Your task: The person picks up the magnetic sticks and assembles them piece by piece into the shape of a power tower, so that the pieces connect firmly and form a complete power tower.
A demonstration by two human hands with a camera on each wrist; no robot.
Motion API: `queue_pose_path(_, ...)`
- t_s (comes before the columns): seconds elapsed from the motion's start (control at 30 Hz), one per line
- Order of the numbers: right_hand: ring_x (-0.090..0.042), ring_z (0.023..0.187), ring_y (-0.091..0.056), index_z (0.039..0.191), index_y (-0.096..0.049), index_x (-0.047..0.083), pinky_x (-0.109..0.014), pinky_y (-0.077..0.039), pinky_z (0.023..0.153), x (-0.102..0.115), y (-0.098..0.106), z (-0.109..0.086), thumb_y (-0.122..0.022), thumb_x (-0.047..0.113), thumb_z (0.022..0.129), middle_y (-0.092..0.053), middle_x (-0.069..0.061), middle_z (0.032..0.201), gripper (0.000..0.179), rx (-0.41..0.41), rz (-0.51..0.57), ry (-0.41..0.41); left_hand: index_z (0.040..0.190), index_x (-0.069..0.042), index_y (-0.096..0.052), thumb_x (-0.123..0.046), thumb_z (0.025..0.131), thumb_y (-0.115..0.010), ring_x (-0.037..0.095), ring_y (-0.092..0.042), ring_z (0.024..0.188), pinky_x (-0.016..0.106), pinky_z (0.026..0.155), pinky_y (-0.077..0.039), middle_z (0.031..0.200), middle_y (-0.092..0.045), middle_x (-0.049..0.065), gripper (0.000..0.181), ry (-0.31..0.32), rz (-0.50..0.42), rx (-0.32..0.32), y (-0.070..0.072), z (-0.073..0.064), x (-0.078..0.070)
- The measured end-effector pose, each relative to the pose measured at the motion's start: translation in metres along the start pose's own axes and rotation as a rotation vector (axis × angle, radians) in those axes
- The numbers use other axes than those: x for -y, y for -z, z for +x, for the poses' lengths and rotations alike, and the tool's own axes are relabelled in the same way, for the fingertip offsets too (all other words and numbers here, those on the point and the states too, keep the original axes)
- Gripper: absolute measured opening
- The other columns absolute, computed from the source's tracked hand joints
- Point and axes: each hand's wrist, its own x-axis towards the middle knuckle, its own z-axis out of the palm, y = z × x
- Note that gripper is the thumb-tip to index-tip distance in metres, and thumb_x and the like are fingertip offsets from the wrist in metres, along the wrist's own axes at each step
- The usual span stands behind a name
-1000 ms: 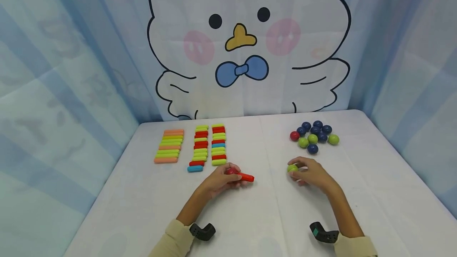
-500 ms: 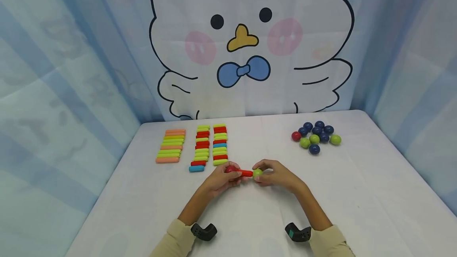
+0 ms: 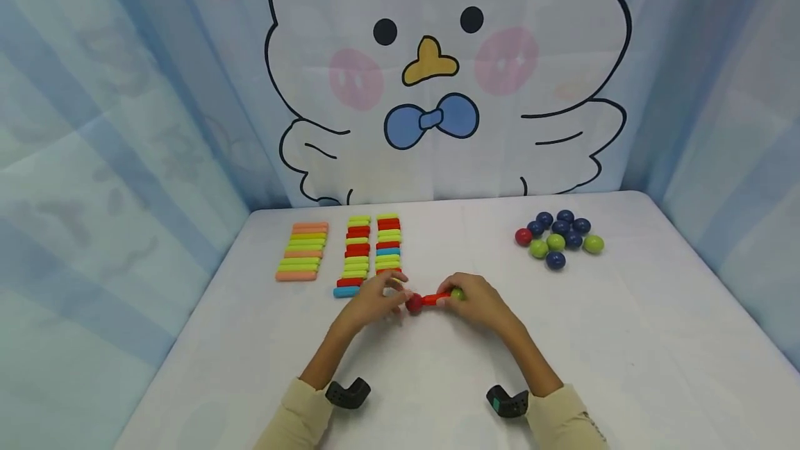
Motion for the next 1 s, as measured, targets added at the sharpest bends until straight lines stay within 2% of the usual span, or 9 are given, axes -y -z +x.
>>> queue_pose_path(0.13, -0.018, 0.089, -0.055, 0.100, -0.070, 0.012, -0.039, -0.049, 0.085, -0.004, 0.001, 0.001, -0.072, 0.023, 0.089, -0.068, -0.002, 0.098, 0.016, -0.008, -0.023, -0.007, 0.106, -0.008, -0.065, -0.018, 0.090, -0.071, 0.016, -0.058, 0.079, 0.028, 0.070, -0.055, 0.094, -0.063, 0.007, 0.020, 0.013, 0.394, -0.242, 0.030, -0.007, 0.001)
queue_pose_path(0.2, -0.018, 0.090, -0.056, 0.101, -0.070, 0.012, -0.040, -0.050, 0.086, -0.006, 0.002, 0.002, -0.072, 0.023, 0.089, -0.068, -0.002, 0.098, 0.017, -0.009, -0.044, -0.014, 0.102, -0.007, -0.068, -0.013, 0.088, -0.073, 0.017, -0.055, 0.081, 0.030, 0.073, -0.055, 0.090, -0.061, 0.007, 0.017, 0.052, 0.554, -0.303, 0.042, -0.010, 0.004)
queue_pose_path(0.3, -0.018, 0.092, -0.056, 0.102, -0.071, 0.013, -0.044, -0.050, 0.089, -0.008, 0.002, 0.002, -0.071, 0.026, 0.089, -0.069, -0.002, 0.100, 0.018, -0.006, -0.074, -0.033, 0.100, -0.007, -0.071, -0.011, 0.084, -0.077, 0.018, -0.054, 0.082, 0.031, 0.078, -0.055, 0.088, -0.059, 0.007, 0.018, 0.101, 0.687, -0.276, 0.053, -0.012, 0.010)
queue_pose_path(0.43, -0.019, 0.093, -0.056, 0.103, -0.071, 0.012, -0.045, -0.051, 0.089, -0.010, 0.002, 0.002, -0.072, 0.027, 0.088, -0.069, -0.003, 0.100, 0.022, -0.004, -0.090, -0.034, 0.097, -0.006, -0.072, -0.015, 0.081, -0.080, 0.018, -0.054, 0.079, 0.031, 0.079, -0.055, 0.084, -0.061, 0.005, 0.020, 0.119, 0.726, -0.178, 0.057, -0.012, 0.016)
queue_pose_path(0.57, -0.018, 0.089, -0.055, 0.104, -0.072, 0.011, -0.038, -0.050, 0.083, -0.012, 0.001, -0.001, -0.074, 0.027, 0.086, -0.067, -0.003, 0.098, 0.024, -0.017, -0.086, -0.024, 0.093, -0.006, -0.070, -0.020, 0.080, -0.081, 0.016, -0.054, 0.073, 0.028, 0.071, -0.053, 0.078, -0.062, 0.002, 0.021, 0.102, 0.641, -0.080, 0.049, -0.011, 0.016)
queue_pose_path(0.7, -0.016, 0.085, -0.054, 0.102, -0.072, 0.010, -0.033, -0.049, 0.079, -0.013, -0.002, -0.004, -0.075, 0.027, 0.086, -0.066, -0.002, 0.095, 0.024, -0.050, -0.076, -0.040, 0.093, -0.007, -0.070, -0.024, 0.083, -0.079, 0.015, -0.057, 0.069, 0.025, 0.066, -0.051, 0.075, -0.063, 0.001, 0.023, 0.043, 0.420, 0.074, 0.031, -0.006, 0.010)
queue_pose_path(0.77, -0.015, 0.084, -0.054, 0.102, -0.072, 0.010, -0.032, -0.049, 0.079, -0.013, -0.005, -0.003, -0.075, 0.029, 0.086, -0.067, -0.001, 0.094, 0.025, -0.061, -0.078, -0.031, 0.094, -0.006, -0.070, -0.027, 0.084, -0.078, 0.013, -0.059, 0.067, 0.024, 0.066, -0.052, 0.075, -0.065, 0.001, 0.024, 0.040, 0.308, 0.129, 0.019, -0.003, 0.006)
queue_pose_path(0.83, -0.015, 0.085, -0.055, 0.102, -0.071, 0.010, -0.034, -0.050, 0.080, -0.011, -0.007, -0.001, -0.074, 0.030, 0.087, -0.067, -0.002, 0.095, 0.026, -0.064, -0.073, -0.007, 0.093, -0.006, -0.070, -0.030, 0.084, -0.077, 0.013, -0.063, 0.064, 0.024, 0.066, -0.054, 0.073, -0.066, 0.001, 0.026, 0.071, 0.214, 0.143, 0.008, -0.002, 0.004)
queue_pose_path(1.0, -0.015, 0.086, -0.057, 0.102, -0.071, 0.009, -0.037, -0.051, 0.083, -0.011, -0.008, -0.001, -0.074, 0.028, 0.087, -0.069, -0.002, 0.095, 0.024, -0.081, -0.068, 0.024, 0.092, -0.006, -0.071, -0.035, 0.084, -0.077, 0.013, -0.067, 0.062, 0.023, 0.068, -0.053, 0.071, -0.068, 0.004, 0.030, 0.166, 0.036, 0.078, -0.013, 0.002, 0.002)
